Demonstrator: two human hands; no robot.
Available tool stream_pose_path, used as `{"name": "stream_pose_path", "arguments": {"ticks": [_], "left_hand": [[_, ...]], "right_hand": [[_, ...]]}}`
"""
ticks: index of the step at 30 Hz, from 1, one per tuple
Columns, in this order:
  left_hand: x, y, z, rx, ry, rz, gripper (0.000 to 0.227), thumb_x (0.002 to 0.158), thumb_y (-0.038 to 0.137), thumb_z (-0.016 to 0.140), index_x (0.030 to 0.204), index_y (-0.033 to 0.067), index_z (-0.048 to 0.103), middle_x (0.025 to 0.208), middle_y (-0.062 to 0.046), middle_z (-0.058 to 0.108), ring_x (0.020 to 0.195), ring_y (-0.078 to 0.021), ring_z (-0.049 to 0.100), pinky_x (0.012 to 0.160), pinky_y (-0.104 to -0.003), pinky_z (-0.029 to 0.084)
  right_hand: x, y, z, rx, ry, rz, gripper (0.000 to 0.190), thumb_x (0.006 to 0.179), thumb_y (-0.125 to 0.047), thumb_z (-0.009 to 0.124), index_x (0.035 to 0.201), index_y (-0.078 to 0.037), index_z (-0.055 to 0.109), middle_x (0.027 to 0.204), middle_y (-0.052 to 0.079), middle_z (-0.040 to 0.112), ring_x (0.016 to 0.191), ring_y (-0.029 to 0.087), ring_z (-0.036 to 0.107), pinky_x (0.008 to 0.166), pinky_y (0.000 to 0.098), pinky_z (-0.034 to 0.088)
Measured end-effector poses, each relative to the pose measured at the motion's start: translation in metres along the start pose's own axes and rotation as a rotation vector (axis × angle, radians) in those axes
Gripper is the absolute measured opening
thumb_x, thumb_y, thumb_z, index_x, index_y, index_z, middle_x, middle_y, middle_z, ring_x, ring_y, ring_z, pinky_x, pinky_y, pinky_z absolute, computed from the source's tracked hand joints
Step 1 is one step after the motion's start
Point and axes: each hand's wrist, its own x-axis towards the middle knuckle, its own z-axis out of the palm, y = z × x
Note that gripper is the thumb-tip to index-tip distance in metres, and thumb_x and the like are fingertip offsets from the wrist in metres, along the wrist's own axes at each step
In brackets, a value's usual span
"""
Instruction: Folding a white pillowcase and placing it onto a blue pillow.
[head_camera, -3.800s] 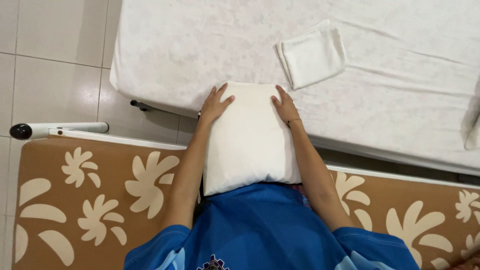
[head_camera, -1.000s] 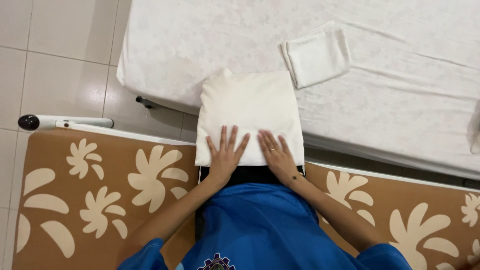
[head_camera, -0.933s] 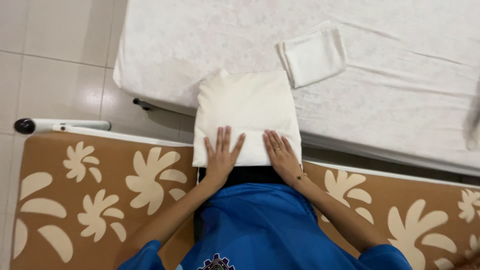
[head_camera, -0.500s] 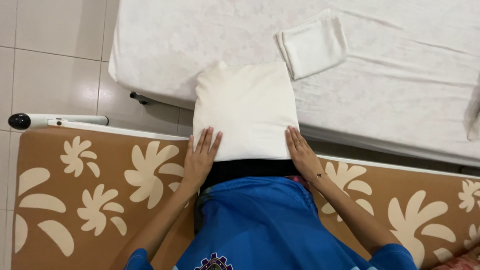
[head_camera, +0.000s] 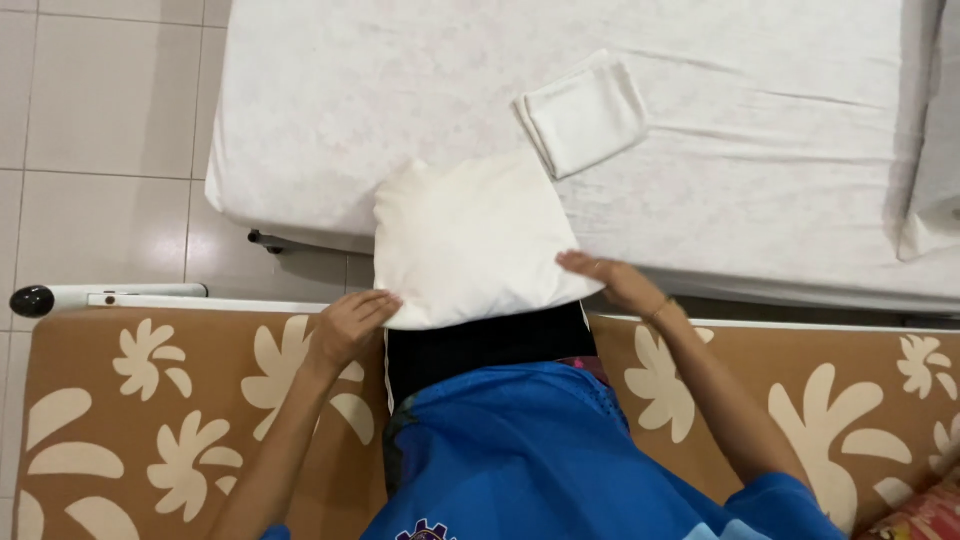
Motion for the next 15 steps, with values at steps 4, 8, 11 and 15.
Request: {"name": "stream_pose_path", "arguments": {"ticks": [4,8,11,15], "left_hand": [[-0.012,0.036,0.016,-0.060,-0.063,0.203,0.015,0.093,0.007,0.071,0.105,0.0116,0.076,0.104,-0.004,0.078,0.098,-0.0184,0.072,0.080,-0.032,0.059],[-0.008,0.075,0.026,-0.088,-0.604,0.206,0.015,0.097,0.022,0.069,0.102,0.0095,0.075,0.095,-0.005,0.075,0.093,-0.0188,0.070,0.079,-0.034,0.056],[0.055,0.094,-0.029,-0.217,-0.814,-0.218,0.033,0.100,0.043,0.062,0.110,0.0129,0.074,0.098,-0.007,0.074,0.095,-0.0211,0.068,0.087,-0.035,0.053],[0.065,0.094,0.013,-0.236,-0.279,-0.257,0.037,0.099,0.040,0.061,0.117,0.0093,0.074,0.113,-0.009,0.075,0.107,-0.0223,0.068,0.098,-0.040,0.050]], "right_hand": [[-0.018,0.009,-0.025,-0.052,0.064,-0.148,0.094,0.057,0.024,0.039,0.142,-0.011,0.057,0.153,0.006,0.053,0.148,0.028,0.040,0.120,0.0401,0.025],[-0.028,0.035,-0.014,-0.217,-0.047,-0.038,0.075,0.077,0.013,0.051,0.141,-0.025,0.059,0.150,-0.001,0.056,0.143,0.023,0.048,0.120,0.0393,0.038],[-0.025,-0.013,-0.013,-0.361,-0.147,0.366,0.081,0.082,0.013,0.045,0.145,-0.036,0.058,0.150,-0.006,0.054,0.138,0.021,0.054,0.118,0.0365,0.043],[0.009,-0.021,0.005,-0.775,-0.239,0.535,0.043,0.103,-0.017,0.047,0.141,-0.036,0.056,0.154,-0.010,0.044,0.144,0.021,0.040,0.117,0.0563,0.030]]}}
